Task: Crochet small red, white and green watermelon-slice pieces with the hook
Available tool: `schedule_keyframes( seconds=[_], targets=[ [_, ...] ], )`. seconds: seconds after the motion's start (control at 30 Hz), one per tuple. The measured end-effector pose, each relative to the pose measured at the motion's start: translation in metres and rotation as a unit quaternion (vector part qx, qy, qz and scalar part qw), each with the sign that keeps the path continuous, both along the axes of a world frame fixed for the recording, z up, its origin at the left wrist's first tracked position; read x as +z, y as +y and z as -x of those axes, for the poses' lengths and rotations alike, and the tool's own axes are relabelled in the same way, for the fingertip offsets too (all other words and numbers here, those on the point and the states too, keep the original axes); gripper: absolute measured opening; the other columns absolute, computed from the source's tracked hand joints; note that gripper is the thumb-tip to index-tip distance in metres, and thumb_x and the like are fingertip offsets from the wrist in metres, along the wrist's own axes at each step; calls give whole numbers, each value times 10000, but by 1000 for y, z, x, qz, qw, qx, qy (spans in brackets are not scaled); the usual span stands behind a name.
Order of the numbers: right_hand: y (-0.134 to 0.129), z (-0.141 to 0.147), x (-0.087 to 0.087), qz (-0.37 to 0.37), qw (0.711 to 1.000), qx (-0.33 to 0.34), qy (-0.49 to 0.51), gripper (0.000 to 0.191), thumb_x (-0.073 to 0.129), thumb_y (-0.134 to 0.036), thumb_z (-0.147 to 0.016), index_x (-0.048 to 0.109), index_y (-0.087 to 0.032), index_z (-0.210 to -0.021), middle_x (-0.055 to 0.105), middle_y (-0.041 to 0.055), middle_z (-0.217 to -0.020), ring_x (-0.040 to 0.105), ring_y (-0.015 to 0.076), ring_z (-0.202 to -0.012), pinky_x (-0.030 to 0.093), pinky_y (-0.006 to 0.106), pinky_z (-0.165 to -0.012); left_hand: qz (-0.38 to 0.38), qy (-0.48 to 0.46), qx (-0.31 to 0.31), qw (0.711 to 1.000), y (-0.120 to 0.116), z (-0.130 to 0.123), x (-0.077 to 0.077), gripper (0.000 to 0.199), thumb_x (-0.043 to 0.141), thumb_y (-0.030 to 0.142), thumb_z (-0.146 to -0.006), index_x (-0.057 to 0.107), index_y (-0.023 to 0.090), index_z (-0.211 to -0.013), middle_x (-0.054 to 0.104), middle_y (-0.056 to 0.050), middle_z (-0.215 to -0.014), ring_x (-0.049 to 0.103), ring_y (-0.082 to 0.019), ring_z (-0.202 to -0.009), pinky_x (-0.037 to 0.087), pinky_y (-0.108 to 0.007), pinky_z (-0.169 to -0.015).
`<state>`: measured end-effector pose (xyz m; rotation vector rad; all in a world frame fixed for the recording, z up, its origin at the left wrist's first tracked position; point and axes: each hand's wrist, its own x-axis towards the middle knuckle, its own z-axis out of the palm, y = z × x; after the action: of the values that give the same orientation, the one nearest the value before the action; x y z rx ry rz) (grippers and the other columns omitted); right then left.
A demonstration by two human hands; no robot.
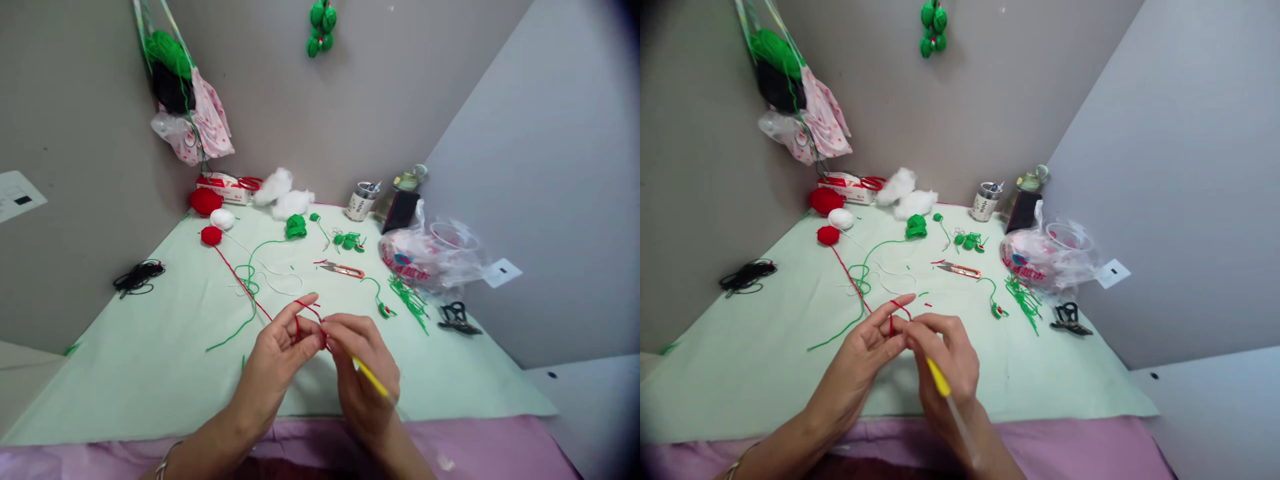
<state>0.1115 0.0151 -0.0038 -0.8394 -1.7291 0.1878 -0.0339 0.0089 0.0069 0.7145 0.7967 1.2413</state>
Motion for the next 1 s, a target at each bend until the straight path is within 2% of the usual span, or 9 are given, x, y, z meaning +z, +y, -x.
schedule_keyframes(
  seconds=[0.1, 0.2, 0.33, 0.47, 0.57, 0.67, 0.77, 0.87, 1.0],
  targets=[
    [-1, -3, -15, -80, 992, -55, -76, 456, 648, -44, -970, 724, -301, -1338, 770, 100, -1136, 750, 226, -1016, 648, 344, -787, 18, -19, -12, 1000, -1, -4, 0, 495, 889, 305, -843, 725, 250, -1307, 749, 15, -867, 672, -154, -901, 491, -275, -893],
    [-1, -3, -20, -93, 992, -68, -55, 482, 654, -27, -956, 728, -305, -1342, 775, 111, -1206, 743, 250, -1088, 641, 390, -861, 39, -41, -24, 998, -2, -8, -1, 455, 887, 287, -840, 750, 238, -1271, 744, 4, -884, 661, -156, -930, 483, -275, -928],
    [-2, -5, -9, 71, 991, 20, 112, 346, 610, -65, -999, 790, -310, -1164, 803, 65, -1128, 755, 216, -1059, 628, 365, -894, 76, -104, -77, 989, -1, -9, -3, 400, 876, 241, -828, 789, 222, -1218, 738, -14, -939, 638, -145, -910, 481, -288, -957],
    [1, -12, -1, 238, 929, 111, 260, 161, 641, -257, -1033, 798, -287, -1011, 813, 28, -958, 750, 161, -802, 627, 292, -746, 79, -102, -78, 989, 2, -5, -1, 368, 852, 230, -828, 803, 189, -1190, 753, -48, -1008, 652, -176, -940, 471, -346, -1015],
    [1, -17, 1, 284, 896, 152, 305, 193, 613, -333, -1050, 772, -249, -980, 792, 32, -901, 706, 139, -655, 605, 278, -641, 59, -80, -75, 992, 3, -3, 1, 349, 831, 273, -836, 804, 179, -1171, 744, -50, -938, 660, -224, -985, 442, -397, -1062],
    [-5, -20, 1, 236, 939, 107, 226, 211, 551, -263, -1074, 750, -244, -1007, 772, 31, -901, 708, 145, -703, 609, 286, -678, 53, -43, -52, 996, 2, -3, 2, 351, 834, 293, -845, 801, 210, -1184, 707, -14, -874, 632, -201, -963, 435, -356, -1020],
    [-13, -21, -3, 91, 994, 37, 48, 245, 545, -148, -1047, 744, -264, -1130, 775, 48, -968, 732, 178, -831, 620, 311, -738, 37, -2, -12, 999, -2, -6, 1, 404, 863, 265, -842, 780, 257, -1237, 677, 25, -827, 592, -148, -865, 442, -291, -925],
    [-17, -21, -9, -23, 997, -21, -75, 340, 606, -73, -991, 769, -297, -1187, 769, 65, -1061, 744, 197, -916, 622, 315, -753, 56, -37, -29, 997, -5, -10, -1, 489, 899, 300, -821, 757, 248, -1287, 698, 18, -823, 605, -136, -838, 464, -271, -881],
    [-14, -20, -9, 26, 999, -22, 33, 285, 577, -127, -1022, 772, -284, -1160, 744, 58, -1003, 729, 196, -886, 621, 328, -739, 130, -126, -87, 980, -3, -9, 1, 457, 935, 280, -771, 801, 179, -1196, 725, -20, -856, 633, -128, -820, 503, -273, -883]
  ],
)
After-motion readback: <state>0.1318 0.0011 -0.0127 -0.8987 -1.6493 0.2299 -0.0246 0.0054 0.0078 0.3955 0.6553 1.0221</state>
